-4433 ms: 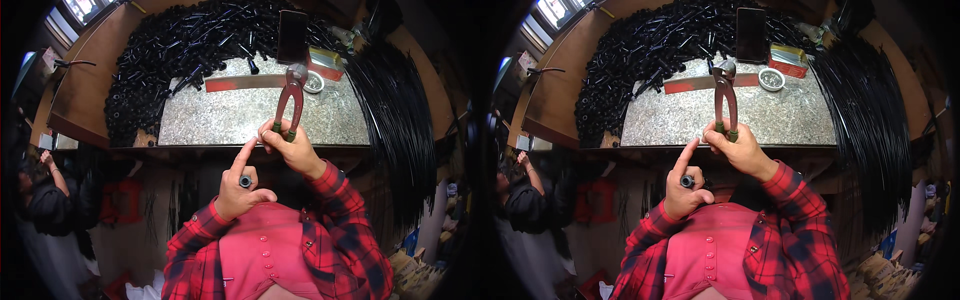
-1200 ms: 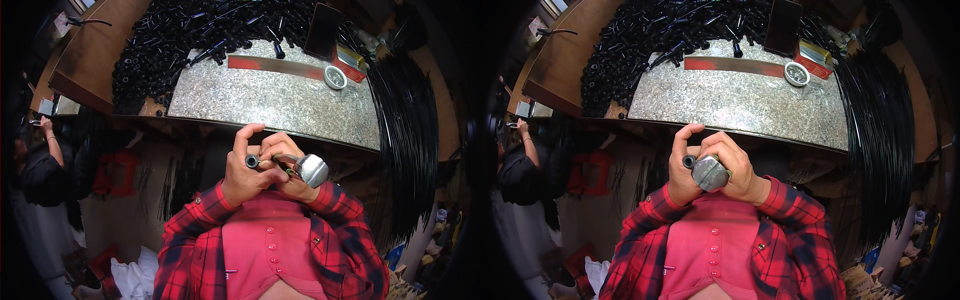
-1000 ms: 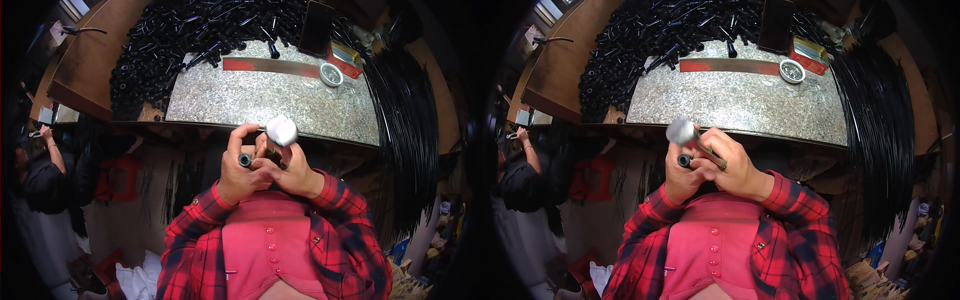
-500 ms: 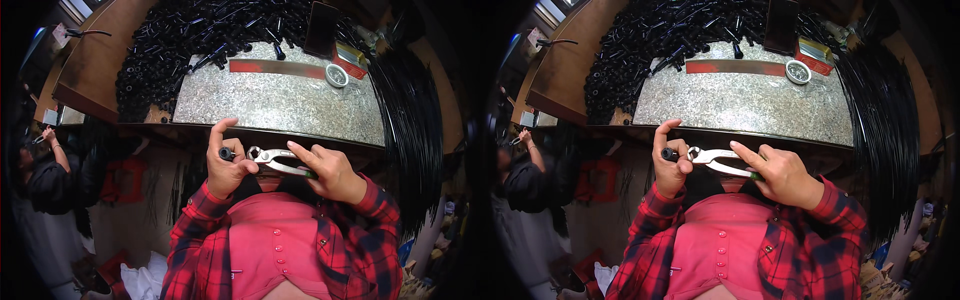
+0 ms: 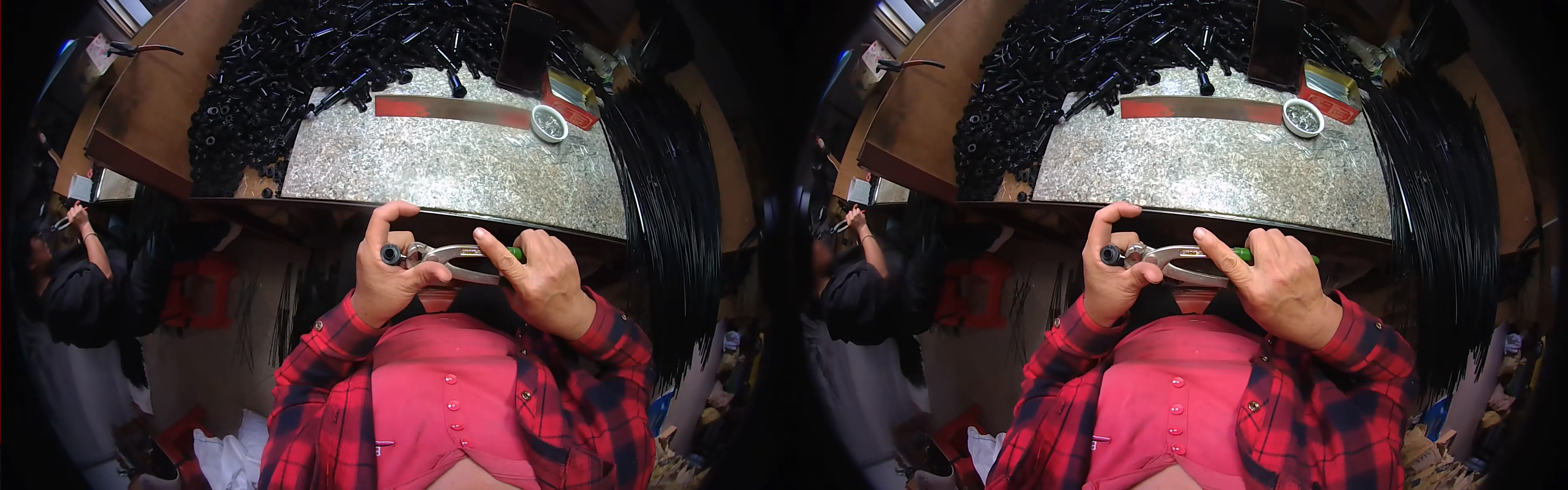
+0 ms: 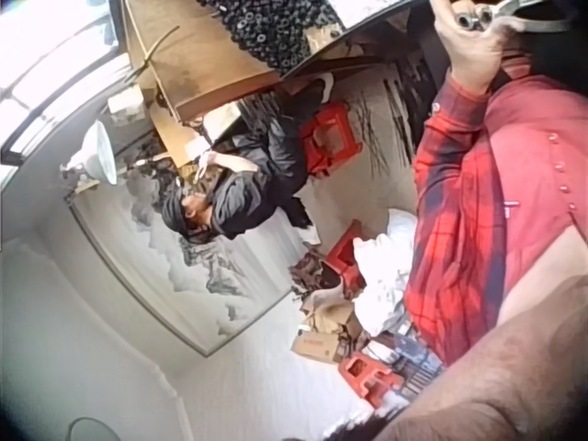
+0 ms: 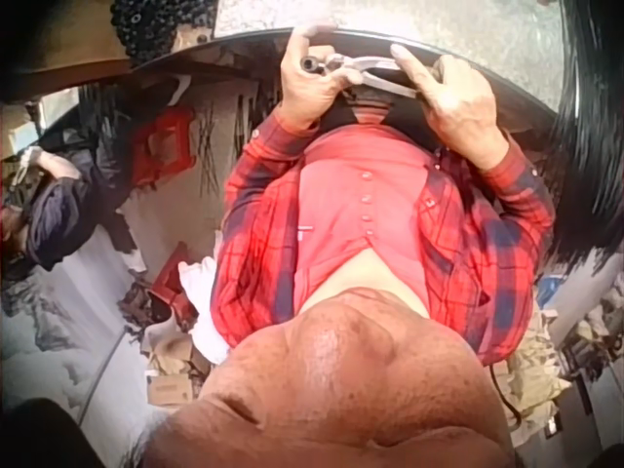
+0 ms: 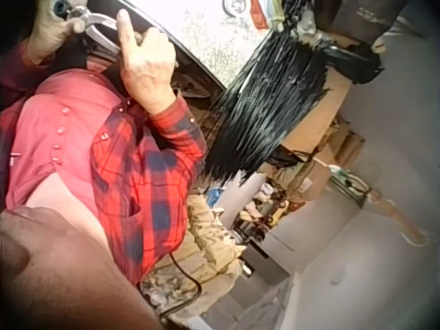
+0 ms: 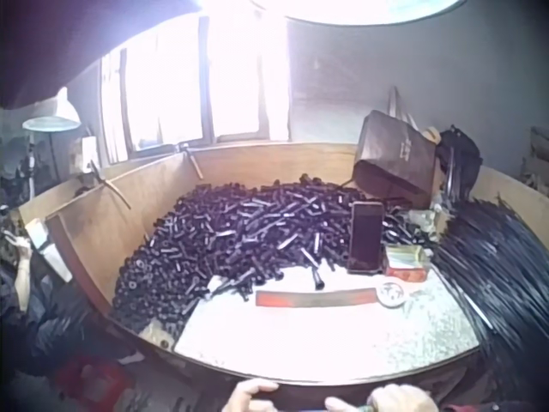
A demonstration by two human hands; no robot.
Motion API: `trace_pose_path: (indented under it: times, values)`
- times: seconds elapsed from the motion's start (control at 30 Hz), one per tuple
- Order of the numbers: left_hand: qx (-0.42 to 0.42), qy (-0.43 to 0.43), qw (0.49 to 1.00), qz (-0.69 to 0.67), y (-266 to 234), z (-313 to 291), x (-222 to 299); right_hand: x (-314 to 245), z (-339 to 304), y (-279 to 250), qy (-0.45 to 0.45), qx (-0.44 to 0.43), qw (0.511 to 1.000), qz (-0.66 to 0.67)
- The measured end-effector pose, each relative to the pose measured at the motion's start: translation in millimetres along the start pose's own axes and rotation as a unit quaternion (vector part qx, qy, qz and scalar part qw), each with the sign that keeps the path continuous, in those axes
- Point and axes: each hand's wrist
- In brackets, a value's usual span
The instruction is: The person assembles components by gathering plastic rods, inserting their ends into a plastic cap, and securing the bundle by crimping wire around the base with pliers.
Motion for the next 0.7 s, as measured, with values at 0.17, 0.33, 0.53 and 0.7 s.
trace_pose_path:
  times: [0.17, 0.33, 0.53, 0.7]
  values:
    - [0.005, -0.012, 1.000, -0.012, 4, -2, 5, 2, 2, 0, -0.009, 0.016, 1.000, -0.014]
    - [-0.004, 0.010, 1.000, 0.025, 5, -4, 0, 3, -3, -1, -0.025, 0.001, 0.999, -0.032]
    - [-0.002, 0.024, 0.999, 0.040, 6, -3, -4, 3, 4, -15, 0.010, -0.071, 0.997, 0.032]
    - [-0.017, 0.046, 0.997, 0.056, 6, -2, -6, 11, 10, -25, 0.091, -0.177, 0.963, 0.181]
Point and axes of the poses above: each hand's wrist, its own z-axis towards the middle knuckle, its own y-axis out of the palm, x = y × z, and after that the axes turned 14 degrees about x, right-handed
